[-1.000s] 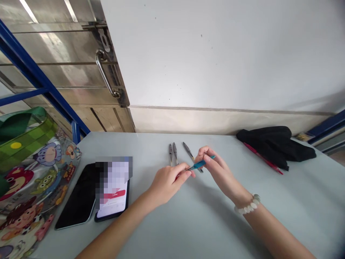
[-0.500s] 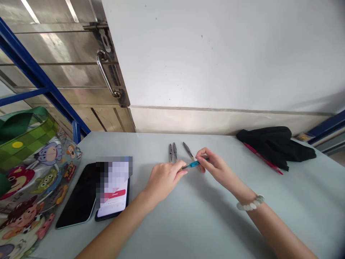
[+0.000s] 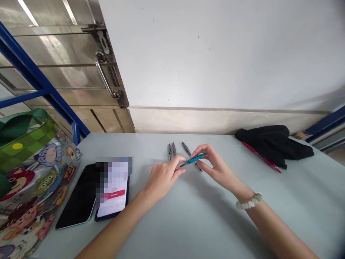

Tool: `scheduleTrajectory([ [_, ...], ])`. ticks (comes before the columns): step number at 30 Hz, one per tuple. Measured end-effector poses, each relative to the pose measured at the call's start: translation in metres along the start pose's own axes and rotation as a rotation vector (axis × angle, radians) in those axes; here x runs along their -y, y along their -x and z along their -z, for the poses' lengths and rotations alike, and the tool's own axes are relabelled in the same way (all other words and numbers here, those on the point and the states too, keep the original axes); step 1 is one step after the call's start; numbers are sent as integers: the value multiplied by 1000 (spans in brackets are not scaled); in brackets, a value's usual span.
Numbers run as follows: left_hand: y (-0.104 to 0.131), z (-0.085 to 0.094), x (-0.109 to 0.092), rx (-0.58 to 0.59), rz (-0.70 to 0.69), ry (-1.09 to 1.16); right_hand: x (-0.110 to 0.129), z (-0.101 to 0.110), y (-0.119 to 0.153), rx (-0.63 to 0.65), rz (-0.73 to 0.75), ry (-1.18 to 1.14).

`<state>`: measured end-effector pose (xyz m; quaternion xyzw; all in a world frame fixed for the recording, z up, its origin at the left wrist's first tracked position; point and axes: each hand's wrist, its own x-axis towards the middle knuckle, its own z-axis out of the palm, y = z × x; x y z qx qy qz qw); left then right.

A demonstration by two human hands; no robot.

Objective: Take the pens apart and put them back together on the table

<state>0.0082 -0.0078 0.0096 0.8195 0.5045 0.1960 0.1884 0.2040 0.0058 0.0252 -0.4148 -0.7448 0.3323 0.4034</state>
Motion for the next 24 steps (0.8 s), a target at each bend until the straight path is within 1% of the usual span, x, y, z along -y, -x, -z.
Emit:
scheduleTrajectory([
  [2, 0, 1, -1, 2, -1, 1, 2, 2, 0, 26, -30, 31],
  [6, 0, 0, 0, -8, -32, -35, 0, 3, 0, 136, -235, 89],
  [7, 0, -1, 1, -9, -36, -46, -2, 3, 0, 151, -258, 83],
  [8, 0, -1, 2, -10, -33, -54, -4, 3, -1, 152, -249, 78],
  [10, -1, -2, 3, -15, -15, -63, -8, 3, -1, 117, -166, 91],
  [12, -1, -1, 4, -22, 2, -53, -8, 3, -1, 74, -80, 149],
  [13, -1, -1, 4, -25, 5, -44, -7, 3, 0, 66, -68, 187],
  [14, -1, -1, 4, -31, 2, -36, -6, 3, 1, 72, -81, 222],
  [17, -1, 0, 3, -56, -20, -41, -3, 4, 3, 125, -207, 321],
  [19, -1, 1, 2, -56, -31, -65, -3, 3, 3, 137, -242, 381],
  [22, -2, 3, 1, -44, -3, -88, -6, 3, 1, 111, -174, 390],
  [24, -3, 3, 2, -50, 23, -79, -8, 2, 0, 72, -120, 379],
])
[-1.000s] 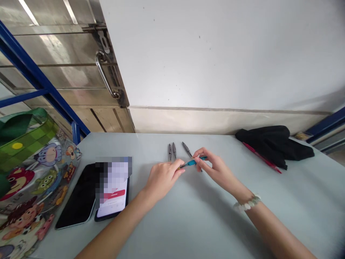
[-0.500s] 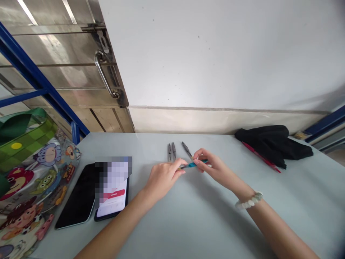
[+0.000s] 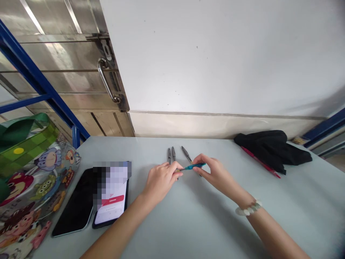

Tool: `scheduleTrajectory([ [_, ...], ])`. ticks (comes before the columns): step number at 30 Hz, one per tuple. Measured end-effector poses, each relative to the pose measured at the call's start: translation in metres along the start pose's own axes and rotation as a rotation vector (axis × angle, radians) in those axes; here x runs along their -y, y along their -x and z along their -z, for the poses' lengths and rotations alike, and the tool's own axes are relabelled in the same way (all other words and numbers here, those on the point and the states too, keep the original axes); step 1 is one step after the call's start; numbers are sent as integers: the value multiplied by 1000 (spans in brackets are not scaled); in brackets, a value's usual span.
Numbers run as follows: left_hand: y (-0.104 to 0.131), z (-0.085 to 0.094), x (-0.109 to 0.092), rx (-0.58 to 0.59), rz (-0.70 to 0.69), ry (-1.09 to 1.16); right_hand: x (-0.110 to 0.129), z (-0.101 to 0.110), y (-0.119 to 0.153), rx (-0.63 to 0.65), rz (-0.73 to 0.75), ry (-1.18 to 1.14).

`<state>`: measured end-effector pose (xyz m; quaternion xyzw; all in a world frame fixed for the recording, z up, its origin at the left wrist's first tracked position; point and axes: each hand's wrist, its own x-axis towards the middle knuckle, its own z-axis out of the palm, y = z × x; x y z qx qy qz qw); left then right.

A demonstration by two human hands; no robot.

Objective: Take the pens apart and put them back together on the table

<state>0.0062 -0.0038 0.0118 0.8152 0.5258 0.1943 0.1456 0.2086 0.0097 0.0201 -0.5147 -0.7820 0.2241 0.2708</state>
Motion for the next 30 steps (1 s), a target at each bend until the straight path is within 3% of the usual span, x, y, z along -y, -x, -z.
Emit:
scheduleTrajectory([
  [8, 2, -4, 0, -7, -8, 216, 0, -5, 0, -262, 233, 252],
  [13, 3, -4, -4, -24, -47, 229, 4, -6, 2, -323, 315, 449],
  [20, 3, -5, -4, -32, 7, 256, -2, 2, 0, -582, 153, 378],
  [30, 3, -7, -3, -6, 19, 279, -14, 7, -3, -613, 76, 415],
])
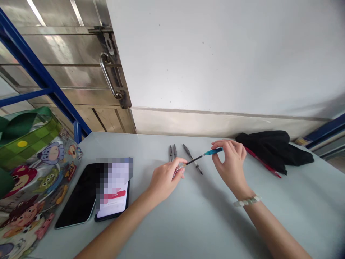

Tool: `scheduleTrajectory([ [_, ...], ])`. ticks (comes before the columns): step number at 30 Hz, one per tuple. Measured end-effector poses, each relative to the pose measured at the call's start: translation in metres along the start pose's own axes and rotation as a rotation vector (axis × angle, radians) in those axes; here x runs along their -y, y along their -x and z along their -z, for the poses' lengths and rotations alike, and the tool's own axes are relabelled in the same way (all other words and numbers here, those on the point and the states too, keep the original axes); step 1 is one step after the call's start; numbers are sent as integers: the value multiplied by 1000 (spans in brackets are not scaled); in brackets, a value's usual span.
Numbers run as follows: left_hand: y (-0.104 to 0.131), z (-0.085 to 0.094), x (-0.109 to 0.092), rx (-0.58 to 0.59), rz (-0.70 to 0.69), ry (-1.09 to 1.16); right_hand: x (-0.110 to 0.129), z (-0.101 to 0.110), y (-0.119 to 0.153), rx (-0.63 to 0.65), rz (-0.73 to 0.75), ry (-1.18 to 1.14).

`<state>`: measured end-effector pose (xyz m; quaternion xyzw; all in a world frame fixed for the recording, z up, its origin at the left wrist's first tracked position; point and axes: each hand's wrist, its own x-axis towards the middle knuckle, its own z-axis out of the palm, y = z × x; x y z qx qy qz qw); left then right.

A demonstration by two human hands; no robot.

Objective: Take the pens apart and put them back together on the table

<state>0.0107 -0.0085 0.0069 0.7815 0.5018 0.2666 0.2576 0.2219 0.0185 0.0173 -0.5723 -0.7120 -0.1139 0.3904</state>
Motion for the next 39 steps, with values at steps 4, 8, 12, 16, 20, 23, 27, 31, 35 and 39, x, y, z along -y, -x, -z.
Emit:
scheduleTrajectory([
  [4, 0, -1, 1, -3, -8, -21, -5, 0, 0, -23, 18, 76],
  [8, 0, -2, 3, -6, -21, -34, -13, 0, -3, 35, -96, -51],
  [12, 0, -3, 3, -15, -24, -32, -8, 1, -4, 198, -354, -526],
  [16, 0, -2, 3, -15, -27, -36, 9, 3, -3, 309, -461, -828],
  [20, 0, -2, 3, -11, -31, -35, 17, 3, 0, 437, -427, -910],
  [23, 0, -1, 2, 0, -34, -18, 19, -1, 3, 474, -355, -833],
  [27, 0, -3, 3, 8, -50, -3, 25, -8, 9, 516, -246, -785],
  [31, 0, -4, 4, 27, -78, -1, 30, -13, 16, 544, -229, -791],
  [35, 0, -4, 3, 18, -95, -5, 29, -10, 17, 560, -291, -809],
  [39, 0, -2, 3, -1, -75, -22, 26, -1, 10, 507, -344, -809],
])
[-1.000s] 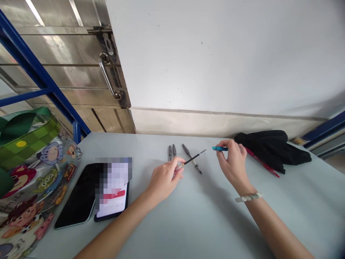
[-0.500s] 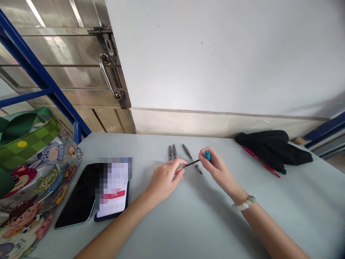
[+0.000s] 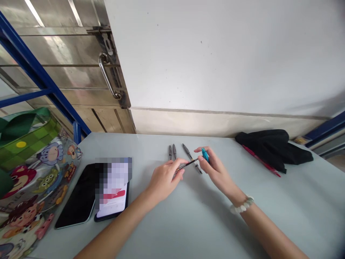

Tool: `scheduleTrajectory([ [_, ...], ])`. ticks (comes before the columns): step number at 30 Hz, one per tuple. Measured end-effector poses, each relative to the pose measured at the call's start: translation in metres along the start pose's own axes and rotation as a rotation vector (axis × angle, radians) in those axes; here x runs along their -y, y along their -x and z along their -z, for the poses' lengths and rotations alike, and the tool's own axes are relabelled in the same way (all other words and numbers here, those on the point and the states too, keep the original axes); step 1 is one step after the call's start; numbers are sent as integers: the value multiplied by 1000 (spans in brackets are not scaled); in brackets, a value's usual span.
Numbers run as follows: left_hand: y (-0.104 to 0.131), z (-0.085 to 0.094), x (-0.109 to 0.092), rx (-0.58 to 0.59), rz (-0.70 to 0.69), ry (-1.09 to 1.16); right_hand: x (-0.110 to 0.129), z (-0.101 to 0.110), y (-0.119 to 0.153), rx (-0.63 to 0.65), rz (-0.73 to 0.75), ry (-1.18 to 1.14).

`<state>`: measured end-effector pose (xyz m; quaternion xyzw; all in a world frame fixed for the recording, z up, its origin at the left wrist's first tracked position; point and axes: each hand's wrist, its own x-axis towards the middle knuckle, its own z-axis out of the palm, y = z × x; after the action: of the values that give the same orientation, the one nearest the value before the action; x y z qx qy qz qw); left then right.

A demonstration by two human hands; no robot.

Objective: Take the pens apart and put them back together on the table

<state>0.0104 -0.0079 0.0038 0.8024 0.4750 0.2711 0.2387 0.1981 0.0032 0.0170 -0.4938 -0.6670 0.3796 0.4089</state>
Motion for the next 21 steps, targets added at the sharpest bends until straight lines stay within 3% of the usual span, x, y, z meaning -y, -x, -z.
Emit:
scheduleTrajectory([
  [5, -1, 1, 3, -16, 24, -12, 2, 12, -3, -74, 45, -84],
  [11, -1, 2, 5, -41, 31, -13, -2, 15, -6, -25, 12, 9],
  [21, -3, 9, 7, -86, 73, -37, -5, 29, -10, -147, 273, 705],
])
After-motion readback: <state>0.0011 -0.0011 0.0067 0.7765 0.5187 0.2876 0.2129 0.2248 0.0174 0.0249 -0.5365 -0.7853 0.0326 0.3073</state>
